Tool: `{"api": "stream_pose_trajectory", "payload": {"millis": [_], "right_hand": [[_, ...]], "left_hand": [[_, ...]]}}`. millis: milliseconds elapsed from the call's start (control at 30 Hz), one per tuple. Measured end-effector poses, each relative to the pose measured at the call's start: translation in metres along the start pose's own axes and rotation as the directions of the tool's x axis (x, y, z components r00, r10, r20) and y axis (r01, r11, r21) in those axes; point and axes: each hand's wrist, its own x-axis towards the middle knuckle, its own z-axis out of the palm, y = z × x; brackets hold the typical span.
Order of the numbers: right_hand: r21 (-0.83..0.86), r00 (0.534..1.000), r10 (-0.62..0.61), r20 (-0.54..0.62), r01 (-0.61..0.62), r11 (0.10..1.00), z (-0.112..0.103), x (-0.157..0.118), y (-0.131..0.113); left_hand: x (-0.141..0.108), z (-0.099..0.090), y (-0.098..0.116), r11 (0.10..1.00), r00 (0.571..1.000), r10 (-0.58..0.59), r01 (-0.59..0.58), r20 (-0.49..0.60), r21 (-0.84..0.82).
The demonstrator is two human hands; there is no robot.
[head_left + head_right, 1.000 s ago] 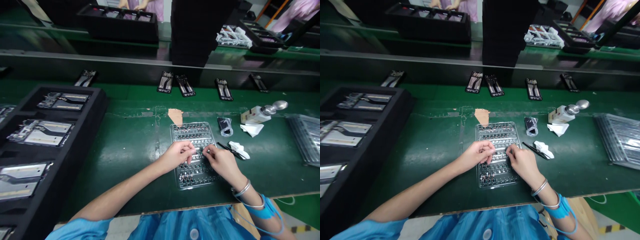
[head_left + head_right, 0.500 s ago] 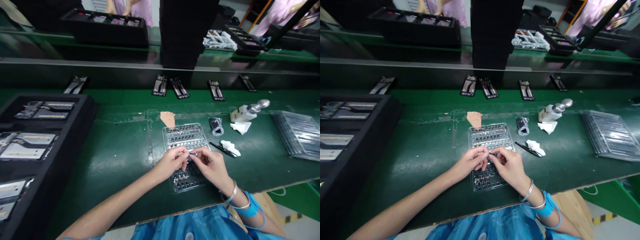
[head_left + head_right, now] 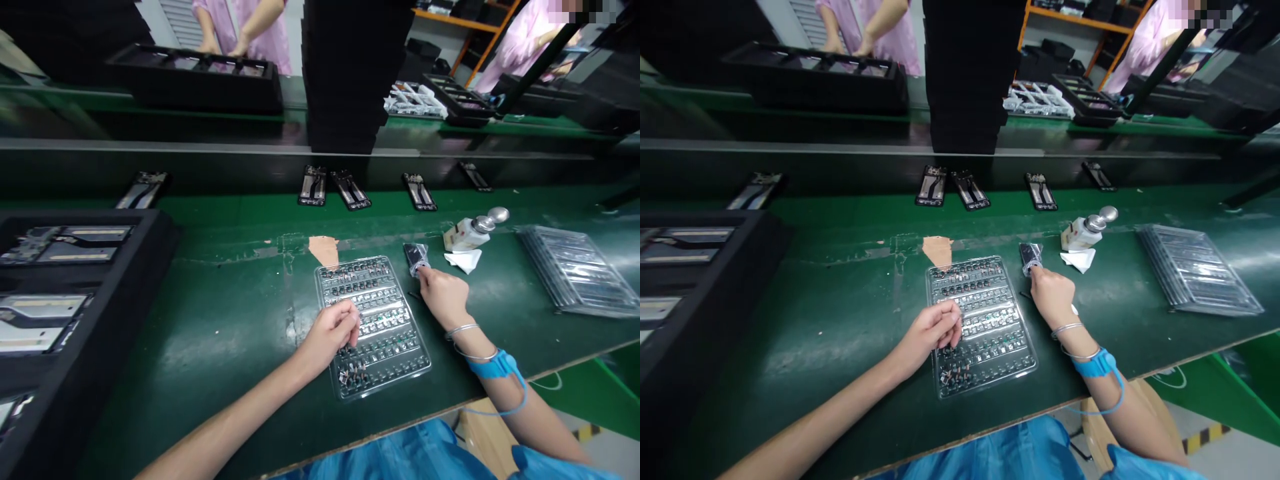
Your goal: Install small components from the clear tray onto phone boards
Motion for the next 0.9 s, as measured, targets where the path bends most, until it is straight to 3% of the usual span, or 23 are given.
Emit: {"api": "stream_pose_trajectory", "payload": {"millis": [267,400,467,533,600,633,700,800,900], "right_hand": [[-0.003,0.996,0.045,-0.073,-0.046,0.999,0.019,0.002,0.004],[0.072,0.986,0.083,-0.146,-0.073,0.995,0.005,-0.007,0.000],[0.192,0.984,0.086,-0.155,-0.056,0.980,-0.009,-0.015,-0.013],[0.447,0.990,0.065,-0.123,-0.003,0.895,-0.028,-0.024,-0.033],[0.702,0.997,-0.002,-0.082,0.059,0.709,-0.045,-0.033,-0.054],[0.782,0.996,-0.043,-0.074,0.085,0.618,-0.052,-0.036,-0.064],[0.847,0.989,-0.120,-0.082,0.133,0.515,-0.062,-0.040,-0.078],[0.857,0.976,-0.176,-0.128,0.198,0.476,-0.063,-0.041,-0.086],[0.813,0.956,-0.216,-0.198,0.284,0.509,-0.058,-0.040,-0.086]], "left_hand": [[-0.001,0.002,0.003,1.000,1.000,0.008,-0.008,0.013,0.018],[-0.001,0.003,0.005,0.999,1.000,0.020,-0.020,0.009,-0.029],[-0.002,0.004,0.007,0.998,1.000,0.018,-0.018,-0.002,-0.066],[-0.002,0.004,0.010,0.994,1.000,0.017,-0.019,-0.024,-0.107],[-0.003,0.003,0.011,0.991,0.999,0.024,-0.030,-0.045,-0.132],[-0.004,0.003,0.012,0.990,0.998,0.033,-0.040,-0.053,-0.134],[-0.004,0.003,0.012,0.990,0.997,0.053,-0.061,-0.062,-0.129],[-0.005,0.003,0.013,0.989,0.995,0.070,-0.078,-0.069,-0.123],[-0.005,0.002,0.015,0.989,0.995,0.069,-0.078,-0.070,-0.124]]}}
